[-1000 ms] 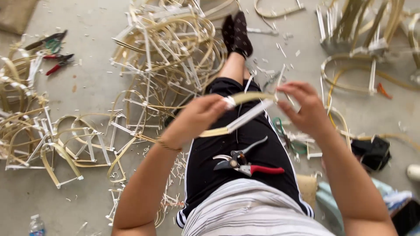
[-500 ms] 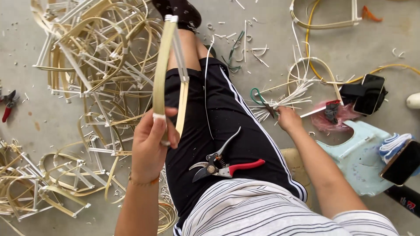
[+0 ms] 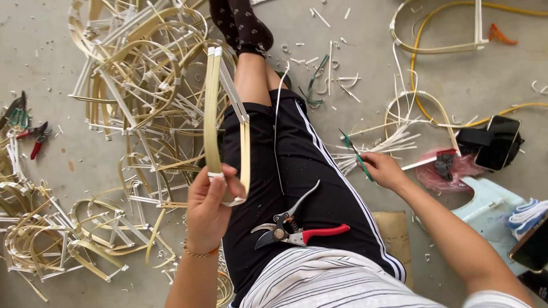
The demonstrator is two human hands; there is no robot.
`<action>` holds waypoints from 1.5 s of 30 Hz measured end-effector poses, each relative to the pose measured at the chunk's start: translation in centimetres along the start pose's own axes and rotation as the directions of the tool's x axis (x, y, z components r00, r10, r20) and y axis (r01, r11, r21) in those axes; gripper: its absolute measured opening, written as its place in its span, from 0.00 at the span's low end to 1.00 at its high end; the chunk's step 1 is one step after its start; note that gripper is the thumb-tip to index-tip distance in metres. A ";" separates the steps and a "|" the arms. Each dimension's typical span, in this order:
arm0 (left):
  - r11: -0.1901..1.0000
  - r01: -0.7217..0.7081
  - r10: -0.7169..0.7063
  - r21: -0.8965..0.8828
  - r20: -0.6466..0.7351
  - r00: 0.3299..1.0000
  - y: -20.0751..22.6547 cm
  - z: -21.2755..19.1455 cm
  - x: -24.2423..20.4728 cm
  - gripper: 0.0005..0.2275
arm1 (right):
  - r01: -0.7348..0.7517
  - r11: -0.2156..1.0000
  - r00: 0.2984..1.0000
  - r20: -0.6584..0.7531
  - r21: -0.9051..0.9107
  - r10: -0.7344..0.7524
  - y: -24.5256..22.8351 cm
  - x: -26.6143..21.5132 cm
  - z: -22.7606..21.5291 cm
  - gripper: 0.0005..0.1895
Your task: Assembling, taping, and cutting bamboo strips to create curved structural frames for furniture or crafts.
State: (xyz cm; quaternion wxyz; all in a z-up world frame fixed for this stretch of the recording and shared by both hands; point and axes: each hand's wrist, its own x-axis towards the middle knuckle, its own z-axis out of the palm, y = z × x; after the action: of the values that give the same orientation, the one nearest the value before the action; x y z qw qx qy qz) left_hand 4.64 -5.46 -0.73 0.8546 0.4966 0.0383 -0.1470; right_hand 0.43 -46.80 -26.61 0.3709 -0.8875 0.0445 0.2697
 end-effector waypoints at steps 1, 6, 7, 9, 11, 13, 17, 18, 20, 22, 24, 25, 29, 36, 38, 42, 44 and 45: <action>1.000 -0.015 0.015 0.001 0.001 1.000 -0.4 0.6 0.4 0.11 | 0.013 1.000 1.000 -0.006 -0.006 -0.013 -1.5 -0.9 -1.4 0.14; 0.992 -0.021 0.022 0.123 -0.005 1.000 -2.8 3.8 1.9 0.09 | 0.385 0.578 0.830 0.004 0.719 -0.557 -10.2 -5.8 -7.6 0.01; 0.992 -0.037 0.038 0.120 -0.008 0.999 -3.6 4.5 1.7 0.09 | 0.395 0.580 0.823 0.007 0.713 -0.569 -12.0 -6.3 -7.3 0.01; 0.994 0.021 -0.021 0.108 0.005 1.000 -5.2 6.0 1.6 0.10 | 0.110 0.344 0.825 0.108 0.933 -0.555 -15.7 -7.2 -6.7 0.08; 0.999 0.031 -0.032 0.039 0.007 0.999 -5.6 5.7 1.4 0.10 | 0.099 0.505 0.863 0.179 0.857 -0.472 -16.3 -7.9 -5.1 0.06; 0.998 0.047 -0.047 -0.031 0.000 0.999 -5.7 5.0 1.1 0.11 | 0.070 0.650 0.896 0.239 0.757 -0.375 -18.3 -9.1 -4.8 0.03; 0.995 -0.034 0.035 -0.096 0.012 0.999 -4.5 3.6 0.4 0.15 | 0.578 0.790 0.816 -0.132 0.205 -0.563 -21.2 -11.3 -6.3 0.10; 0.995 -0.058 0.060 -0.082 0.015 0.998 -4.1 3.5 0.3 0.18 | 0.621 0.760 0.784 -0.141 0.193 -0.604 -20.8 -11.6 -6.6 0.10; 0.992 -0.064 0.065 -0.105 0.008 0.998 -4.5 3.2 0.0 0.20 | 0.722 0.691 0.674 -0.187 -0.040 -0.715 -22.6 -12.8 -7.3 0.11; 0.990 -0.066 0.068 -0.127 0.009 0.998 -4.6 3.1 -0.1 0.22 | 0.767 0.581 0.544 -0.203 -0.272 -0.814 -22.5 -13.2 -7.3 0.12; 0.968 -0.037 0.054 -0.249 0.063 0.997 -4.4 3.3 -0.2 0.27 | 0.690 0.697 0.723 -0.142 0.197 -0.676 -20.4 -13.0 -6.7 0.14; 0.966 -0.043 0.061 -0.254 0.062 0.996 -4.5 3.4 -0.2 0.27 | 0.692 0.696 0.721 -0.138 0.191 -0.679 -20.1 -13.1 -6.3 0.14; 0.933 -0.051 0.095 -0.356 0.106 0.990 -4.3 3.4 -0.1 0.31 | 0.626 0.652 0.752 -0.109 0.428 -0.650 -20.5 -13.2 -4.8 0.11; 0.912 -0.065 0.118 -0.406 0.107 0.987 -4.8 4.0 -0.1 0.27 | 0.527 0.559 0.832 -0.255 0.640 -0.492 -13.0 -11.6 -1.9 0.28; 0.909 -0.053 0.110 -0.413 0.116 0.987 -5.2 4.4 -0.1 0.26 | 0.404 0.498 0.844 -0.104 0.767 -0.526 -15.1 -12.2 -1.9 0.27; 0.937 -0.015 0.065 -0.350 0.134 0.989 -6.9 5.4 -0.2 0.24 | 0.029 0.440 0.781 0.254 0.898 -0.570 -21.4 -14.1 -2.1 0.40; 0.954 -0.016 0.056 -0.301 0.126 0.990 -7.7 5.4 -0.4 0.23 | -0.039 0.423 0.802 0.281 0.905 -0.528 -21.3 -14.2 -1.9 0.40; 0.969 -0.022 0.052 -0.248 0.117 0.992 -8.0 5.5 -0.4 0.22 | -0.102 0.402 0.816 0.308 0.910 -0.490 -21.3 -14.3 -1.9 0.40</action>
State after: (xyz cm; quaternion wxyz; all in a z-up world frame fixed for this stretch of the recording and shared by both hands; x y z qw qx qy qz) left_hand 1.50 -13.82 -4.60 0.9129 0.3775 -0.0058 -0.1554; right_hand -4.92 -34.44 -4.73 0.8115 -0.4338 -0.0329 0.3903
